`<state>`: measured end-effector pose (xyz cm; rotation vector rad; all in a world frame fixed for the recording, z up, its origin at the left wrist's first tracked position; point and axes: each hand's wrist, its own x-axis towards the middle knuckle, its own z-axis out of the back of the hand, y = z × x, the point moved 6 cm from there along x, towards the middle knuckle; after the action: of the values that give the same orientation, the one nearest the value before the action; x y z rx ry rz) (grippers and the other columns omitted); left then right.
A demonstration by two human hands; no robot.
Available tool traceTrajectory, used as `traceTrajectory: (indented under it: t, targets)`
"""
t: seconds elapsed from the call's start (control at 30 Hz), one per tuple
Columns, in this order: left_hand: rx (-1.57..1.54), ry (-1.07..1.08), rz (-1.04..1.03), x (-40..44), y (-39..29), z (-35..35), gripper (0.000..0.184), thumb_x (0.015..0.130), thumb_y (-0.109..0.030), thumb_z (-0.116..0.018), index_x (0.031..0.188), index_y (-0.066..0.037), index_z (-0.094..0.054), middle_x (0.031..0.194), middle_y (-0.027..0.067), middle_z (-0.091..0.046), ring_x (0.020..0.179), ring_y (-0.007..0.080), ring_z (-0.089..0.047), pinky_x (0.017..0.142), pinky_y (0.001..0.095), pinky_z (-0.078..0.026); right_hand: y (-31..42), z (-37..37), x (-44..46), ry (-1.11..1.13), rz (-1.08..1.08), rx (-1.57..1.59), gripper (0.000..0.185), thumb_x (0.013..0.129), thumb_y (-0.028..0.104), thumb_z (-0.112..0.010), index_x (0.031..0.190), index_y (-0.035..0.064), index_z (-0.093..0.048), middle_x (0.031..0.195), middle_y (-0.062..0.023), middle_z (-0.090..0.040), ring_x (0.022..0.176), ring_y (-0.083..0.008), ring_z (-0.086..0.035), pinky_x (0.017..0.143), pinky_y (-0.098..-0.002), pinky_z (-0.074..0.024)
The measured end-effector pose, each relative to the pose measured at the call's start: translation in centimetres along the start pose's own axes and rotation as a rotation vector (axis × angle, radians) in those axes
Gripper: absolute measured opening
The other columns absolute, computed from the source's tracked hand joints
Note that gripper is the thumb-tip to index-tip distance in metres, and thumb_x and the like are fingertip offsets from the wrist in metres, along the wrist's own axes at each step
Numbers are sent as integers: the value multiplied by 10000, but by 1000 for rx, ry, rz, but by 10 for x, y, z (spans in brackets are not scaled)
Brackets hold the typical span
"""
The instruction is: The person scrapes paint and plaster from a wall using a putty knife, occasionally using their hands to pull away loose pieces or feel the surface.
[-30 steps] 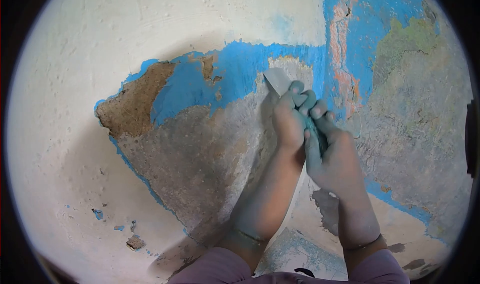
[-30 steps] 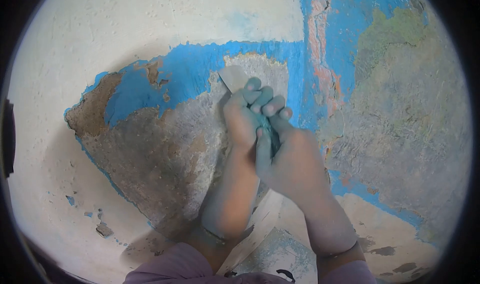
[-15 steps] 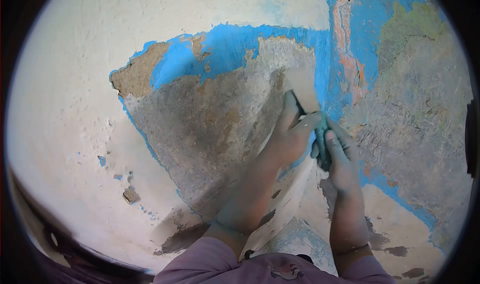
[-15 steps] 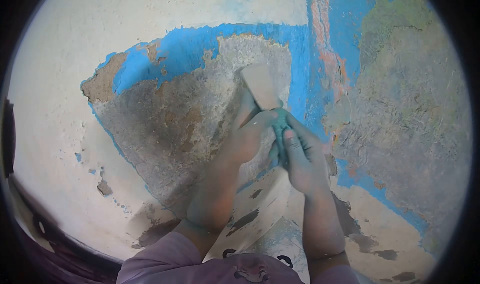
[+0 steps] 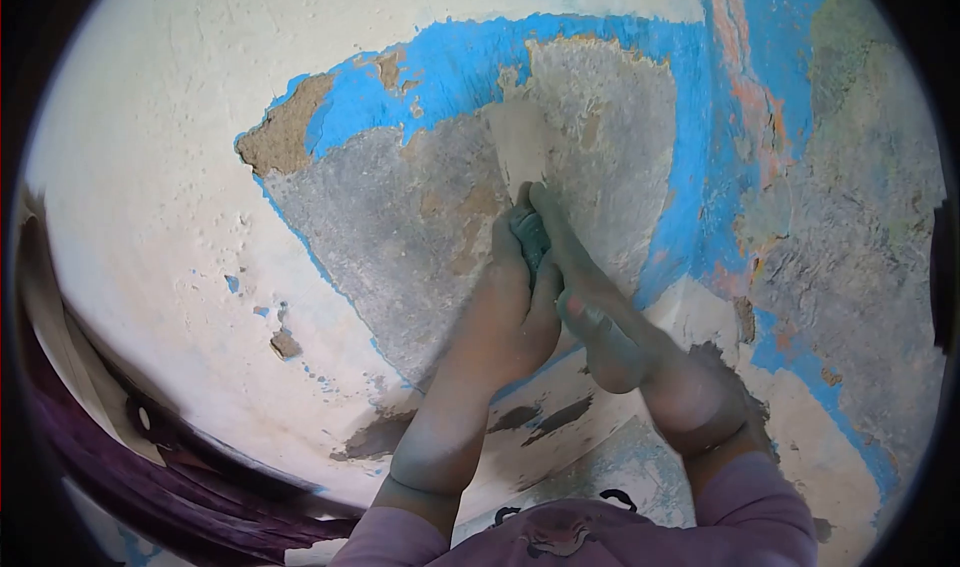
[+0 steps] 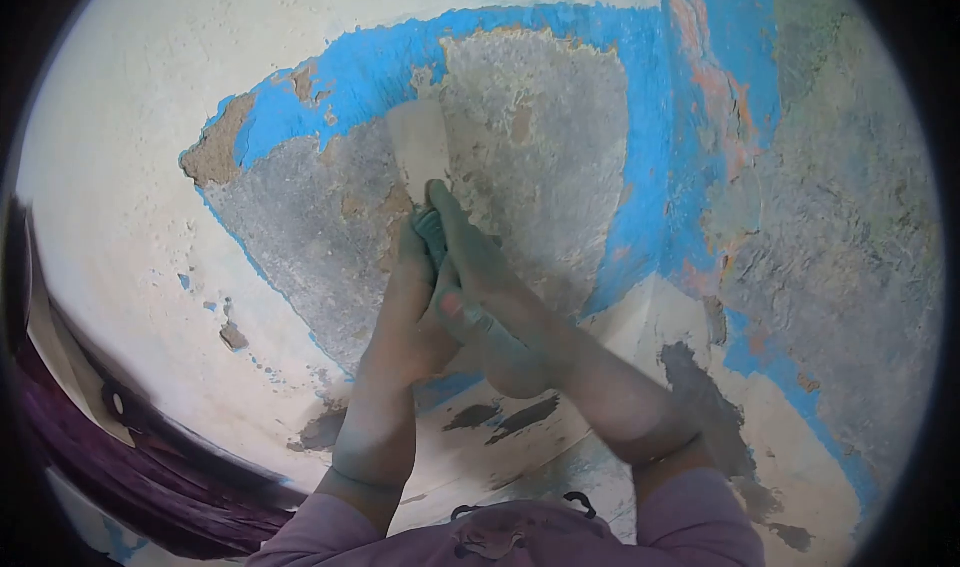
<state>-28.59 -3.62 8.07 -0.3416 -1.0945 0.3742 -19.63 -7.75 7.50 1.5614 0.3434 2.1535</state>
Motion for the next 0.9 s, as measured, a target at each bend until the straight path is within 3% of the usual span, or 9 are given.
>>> traceTrajectory:
  t: [0.13, 0.23, 0.3, 0.4, 0.6, 0.73, 0.8, 0.83, 0.9]
  targets:
    - [-155, 76, 244, 4, -7, 23, 338, 946, -144, -459, 1210, 58, -393, 954, 232, -616, 775, 282, -628, 653, 373, -478, 37, 16, 24, 223, -29, -177, 707, 923, 323, -454, 1439, -57, -154, 1212, -255, -453, 1006, -366, -548, 899, -420, -431]
    - [-360, 222, 536, 1, -1, 27, 306, 949, -133, -449, 1179, 68, -440, 814, 149, -624, 653, 163, -604, 550, 288, -453, 27, 25, 28, 666, -567, -797, 703, 799, 315, -603, 1373, -21, -375, 1228, -175, -505, 1149, -309, -504, 957, -354, -426]
    - [-463, 39, 530, -7, 9, 33, 263, 937, -88, -432, 1142, 65, -491, 718, 73, -587, 571, 71, -537, 495, 211, -395, 56, 33, 38, 152, 158, -1045, 530, 701, 185, -632, 1214, 62, -579, 980, -54, -573, 962, -209, -554, 835, -335, -484]
    - [-397, -42, 255, -4, 2, 29, 232, 911, -47, -419, 1100, 52, -510, 677, 41, -548, 560, 68, -503, 497, 210, -376, 52, 20, 45, -15, 734, -865, 384, 691, 118, -607, 1072, 117, -650, 852, -26, -575, 856, -177, -554, 761, -344, -477]
    - [-433, -101, 520, -10, -2, 6, 171, 866, -21, -445, 1005, 34, -526, 710, 58, -573, 589, 82, -515, 529, 217, -397, -12, 12, 77, 334, 935, -742, 86, 671, 216, -602, 635, 138, -603, 710, 21, -573, 715, -159, -531, 699, -318, -417]
    - [-334, -410, 471, -5, -6, -28, 71, 830, -42, -546, 838, 11, -592, 669, 79, -602, 559, 117, -558, 537, 231, -432, -29, 26, 87, 388, 1110, -626, 105, 651, 222, -596, 595, 137, -572, 614, 37, -562, 677, -147, -532, 662, -285, -388]
    - [-153, -749, 402, -14, -13, -35, 320, 799, -261, -663, 934, 19, -586, 601, 67, -540, 456, 98, -455, 436, 231, -330, -28, 33, 90, 331, 1199, -522, 107, 628, 233, -594, 585, 136, -578, 582, 34, -551, 633, -149, -533, 643, -292, -393]
    - [-167, -592, 454, -22, -7, -37, 772, 847, -370, -651, 1407, -96, -195, 854, 139, -526, 709, 173, -496, 641, 305, -406, -30, 31, 92, 335, 1213, -494, 107, 628, 233, -594, 585, 136, -578, 582, 34, -551, 633, -149, -533, 643, -292, -393]
    - [-17, -684, 332, -34, -7, -34, 655, 876, -308, -620, 1347, -51, -245, 762, 91, -520, 636, 171, -487, 607, 293, -403, -29, 35, 102, 230, 1254, -336, 145, 533, 202, -572, 575, 102, -475, 578, 17, -404, 596, -156, -438, 548, -295, -349]
